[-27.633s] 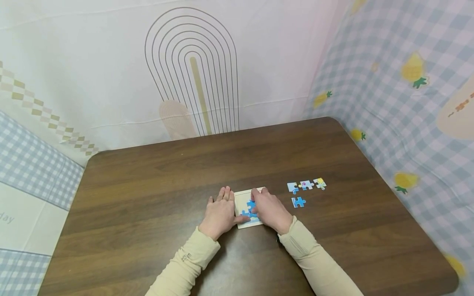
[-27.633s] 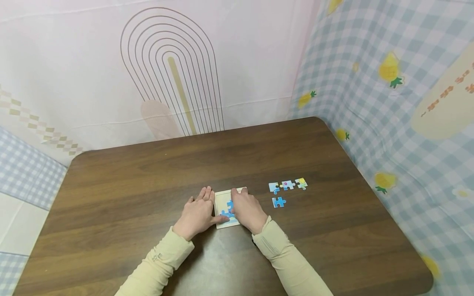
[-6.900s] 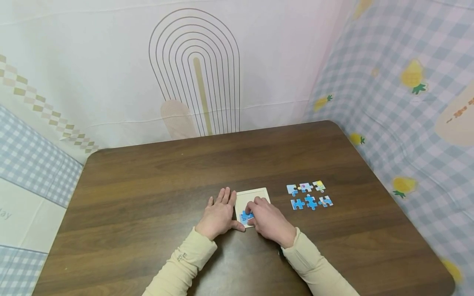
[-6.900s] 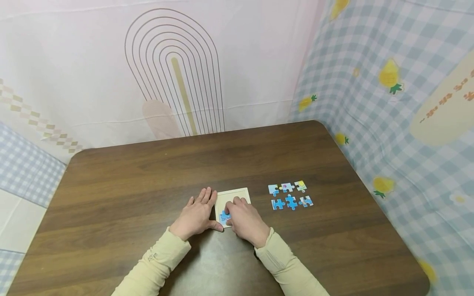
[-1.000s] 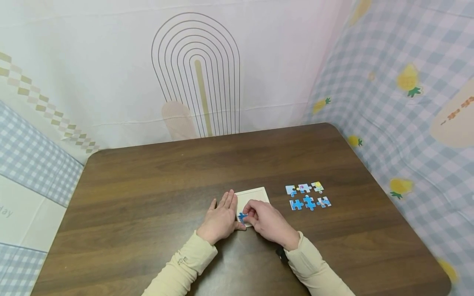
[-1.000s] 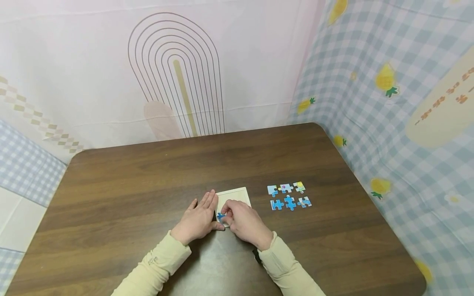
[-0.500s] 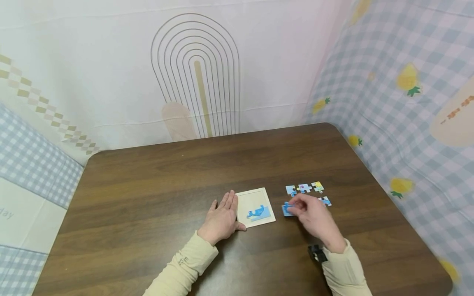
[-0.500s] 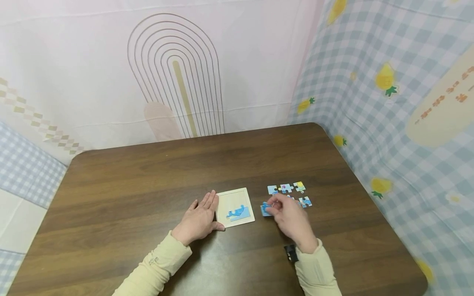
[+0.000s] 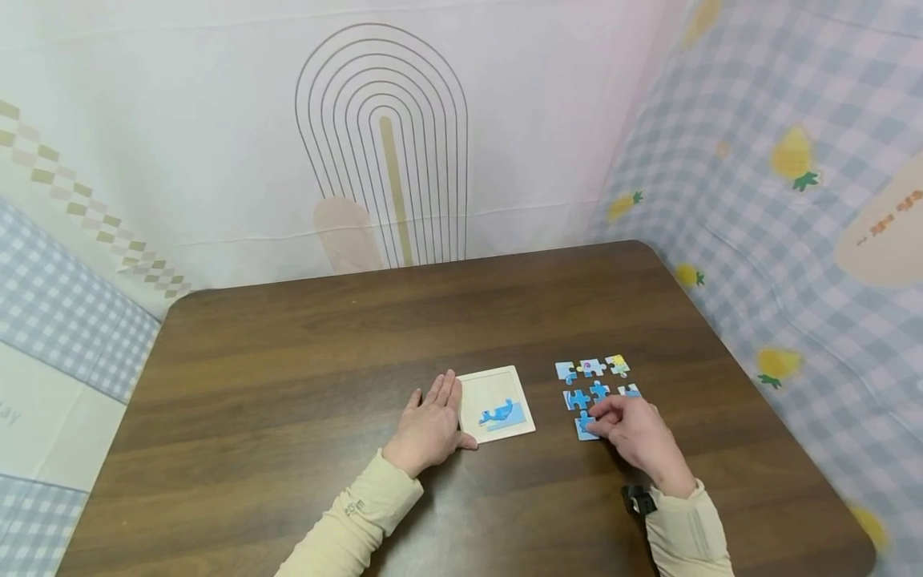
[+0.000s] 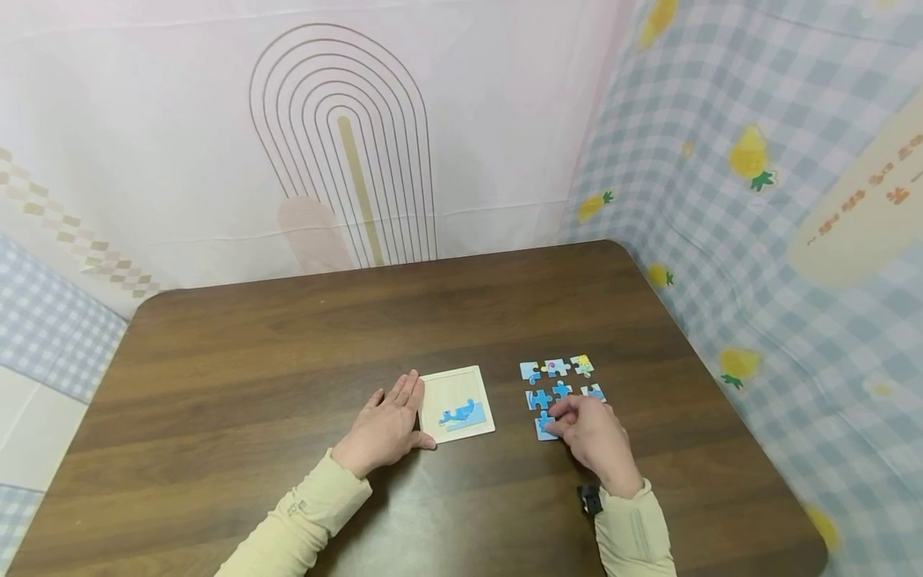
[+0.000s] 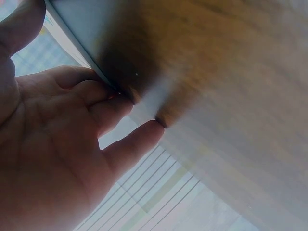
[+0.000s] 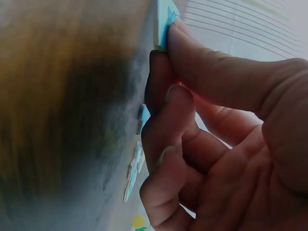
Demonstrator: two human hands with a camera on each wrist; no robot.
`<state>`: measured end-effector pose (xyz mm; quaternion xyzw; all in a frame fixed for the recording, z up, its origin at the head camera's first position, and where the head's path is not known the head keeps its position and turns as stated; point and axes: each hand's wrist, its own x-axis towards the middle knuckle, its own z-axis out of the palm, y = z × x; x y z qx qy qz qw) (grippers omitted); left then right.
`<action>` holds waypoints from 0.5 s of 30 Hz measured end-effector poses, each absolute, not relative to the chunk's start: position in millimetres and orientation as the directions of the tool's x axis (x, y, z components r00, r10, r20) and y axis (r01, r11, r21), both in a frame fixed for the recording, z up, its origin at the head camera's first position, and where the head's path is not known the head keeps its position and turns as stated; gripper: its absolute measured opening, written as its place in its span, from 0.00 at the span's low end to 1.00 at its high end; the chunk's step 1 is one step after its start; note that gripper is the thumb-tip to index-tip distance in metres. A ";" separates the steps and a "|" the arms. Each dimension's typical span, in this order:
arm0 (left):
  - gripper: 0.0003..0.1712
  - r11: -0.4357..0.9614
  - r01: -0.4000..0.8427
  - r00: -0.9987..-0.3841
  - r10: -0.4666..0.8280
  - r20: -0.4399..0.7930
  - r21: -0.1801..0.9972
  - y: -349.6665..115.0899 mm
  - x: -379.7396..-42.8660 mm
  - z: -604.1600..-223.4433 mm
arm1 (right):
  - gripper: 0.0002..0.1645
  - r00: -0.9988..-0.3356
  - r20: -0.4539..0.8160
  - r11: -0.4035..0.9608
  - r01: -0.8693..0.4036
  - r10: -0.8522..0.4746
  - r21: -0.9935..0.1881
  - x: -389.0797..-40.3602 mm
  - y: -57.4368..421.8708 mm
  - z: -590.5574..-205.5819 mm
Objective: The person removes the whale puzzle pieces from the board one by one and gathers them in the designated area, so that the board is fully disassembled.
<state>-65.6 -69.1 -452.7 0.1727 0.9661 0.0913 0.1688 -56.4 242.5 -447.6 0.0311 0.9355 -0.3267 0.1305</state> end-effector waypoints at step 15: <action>0.58 0.923 0.301 -0.884 0.365 -0.294 0.240 -67.9 -65.8 -453.0 | 0.07 -0.967 -0.256 0.833 0.134 -0.009 -0.537 -53.7 237.5 -448.8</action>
